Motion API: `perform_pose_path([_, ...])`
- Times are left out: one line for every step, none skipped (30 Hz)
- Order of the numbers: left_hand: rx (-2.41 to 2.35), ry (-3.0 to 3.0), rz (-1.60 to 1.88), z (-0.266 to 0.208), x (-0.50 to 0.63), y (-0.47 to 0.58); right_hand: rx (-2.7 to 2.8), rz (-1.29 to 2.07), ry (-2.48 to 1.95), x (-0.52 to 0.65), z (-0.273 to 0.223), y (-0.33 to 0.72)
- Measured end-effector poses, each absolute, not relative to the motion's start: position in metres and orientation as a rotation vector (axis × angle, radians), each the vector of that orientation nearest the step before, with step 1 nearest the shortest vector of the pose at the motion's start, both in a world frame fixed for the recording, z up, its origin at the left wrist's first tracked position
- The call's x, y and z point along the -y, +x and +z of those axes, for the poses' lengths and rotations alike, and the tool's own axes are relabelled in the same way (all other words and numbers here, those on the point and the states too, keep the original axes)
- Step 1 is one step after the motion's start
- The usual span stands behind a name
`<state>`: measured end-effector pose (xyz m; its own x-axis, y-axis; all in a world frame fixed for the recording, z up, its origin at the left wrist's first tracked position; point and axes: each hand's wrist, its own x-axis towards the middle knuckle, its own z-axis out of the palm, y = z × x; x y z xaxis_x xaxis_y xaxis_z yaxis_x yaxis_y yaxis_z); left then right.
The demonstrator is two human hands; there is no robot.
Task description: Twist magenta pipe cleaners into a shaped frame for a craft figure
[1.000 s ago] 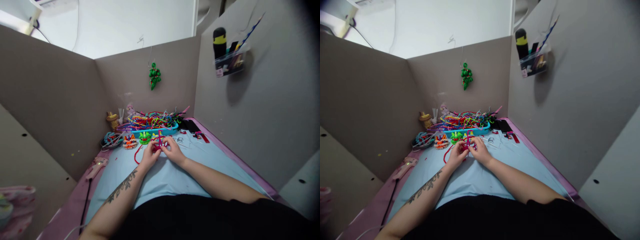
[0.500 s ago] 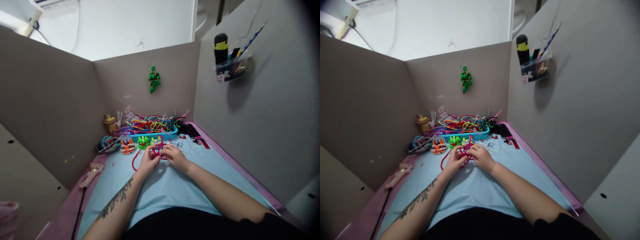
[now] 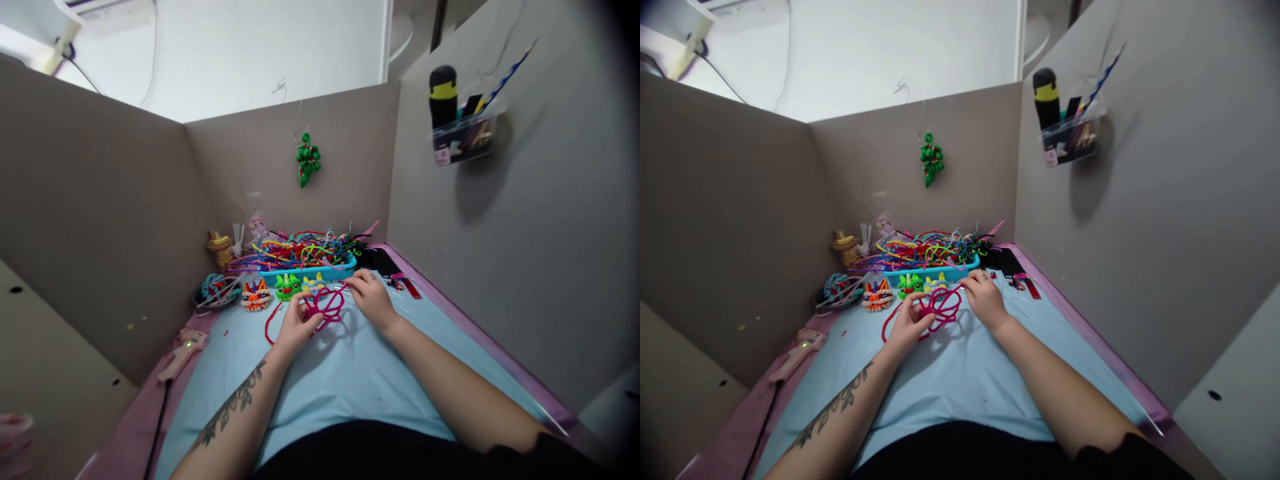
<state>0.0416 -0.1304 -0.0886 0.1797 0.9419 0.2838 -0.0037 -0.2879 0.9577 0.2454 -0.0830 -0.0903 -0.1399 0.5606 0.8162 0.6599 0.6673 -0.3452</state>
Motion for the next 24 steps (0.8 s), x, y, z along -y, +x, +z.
perform_pose_path([-0.946,1.519,1.281,-0.089,0.130,0.041,1.792,-0.111,-0.990,0.082,-0.090,0.247])
perform_pose_path([-0.949,1.521,1.291,-0.090,0.129,0.041,1.776,-0.105,-1.007,0.082,-0.090,0.248])
perform_pose_path([-0.946,1.523,1.295,-0.090,0.129,0.040,1.758,-0.095,-1.018,0.083,-0.089,0.248])
perform_pose_path([-0.939,1.527,1.294,-0.091,0.129,0.041,1.742,-0.081,-1.021,0.085,-0.088,0.248])
perform_pose_path([-0.933,1.534,1.291,-0.092,0.129,0.041,1.719,-0.061,-1.019,0.087,-0.087,0.247])
perform_pose_path([-0.931,1.544,1.283,-0.093,0.129,0.041,1.692,-0.037,-1.013,0.089,-0.085,0.245])
perform_pose_path([-0.934,1.558,1.277,-0.094,0.129,0.041,1.666,-0.009,-1.003,0.092,-0.084,0.244])
perform_pose_path([-0.940,1.575,1.274,-0.095,0.129,0.042,1.638,0.017,-0.988,0.096,-0.082,0.242])
perform_pose_path([-0.944,1.594,1.276,-0.096,0.130,0.042,1.614,0.039,-0.966,0.099,-0.080,0.240])
perform_pose_path([-0.945,1.614,1.278,-0.097,0.130,0.041,1.602,0.053,-0.933,0.103,-0.079,0.238])
perform_pose_path([-0.945,1.633,1.280,-0.098,0.130,0.041,1.603,0.061,-0.891,0.106,-0.078,0.237])
perform_pose_path([-0.942,1.650,1.281,-0.099,0.130,0.041,1.614,0.066,-0.844,0.109,-0.078,0.235])
perform_pose_path([-0.941,1.662,1.280,-0.099,0.130,0.040,1.628,0.073,-0.798,0.112,-0.077,0.234])
perform_pose_path([-0.939,1.673,1.272,-0.099,0.129,0.040,1.639,0.086,-0.764,0.114,-0.078,0.232])
perform_pose_path([-0.939,1.681,1.264,-0.100,0.129,0.040,1.647,0.113,-0.746,0.116,-0.078,0.231])
perform_pose_path([-0.940,1.689,1.257,-0.100,0.129,0.040,1.649,0.153,-0.744,0.117,-0.079,0.229])
perform_pose_path([-0.943,1.695,1.252,-0.100,0.129,0.040,1.647,0.209,-0.755,0.118,-0.080,0.227])
perform_pose_path([-0.947,1.702,1.247,-0.100,0.129,0.040,1.643,0.280,-0.772,0.119,-0.082,0.225])
perform_pose_path([-0.954,1.708,1.244,-0.100,0.129,0.040,1.643,0.364,-0.789,0.119,-0.083,0.223])
perform_pose_path([-0.962,1.712,1.242,-0.100,0.129,0.040,1.647,0.452,-0.801,0.119,-0.084,0.221])
perform_pose_path([-0.970,1.716,1.242,-0.101,0.130,0.040,1.655,0.538,-0.804,0.118,-0.085,0.219])
perform_pose_path([-0.976,1.723,1.246,-0.101,0.130,0.040,1.668,0.617,-0.803,0.118,-0.085,0.218])
perform_pose_path([-0.980,1.733,1.252,-0.101,0.130,0.040,1.682,0.685,-0.800,0.117,-0.086,0.216])
perform_pose_path([-0.982,1.748,1.261,-0.101,0.130,0.040,1.690,0.737,-0.798,0.116,-0.085,0.215])
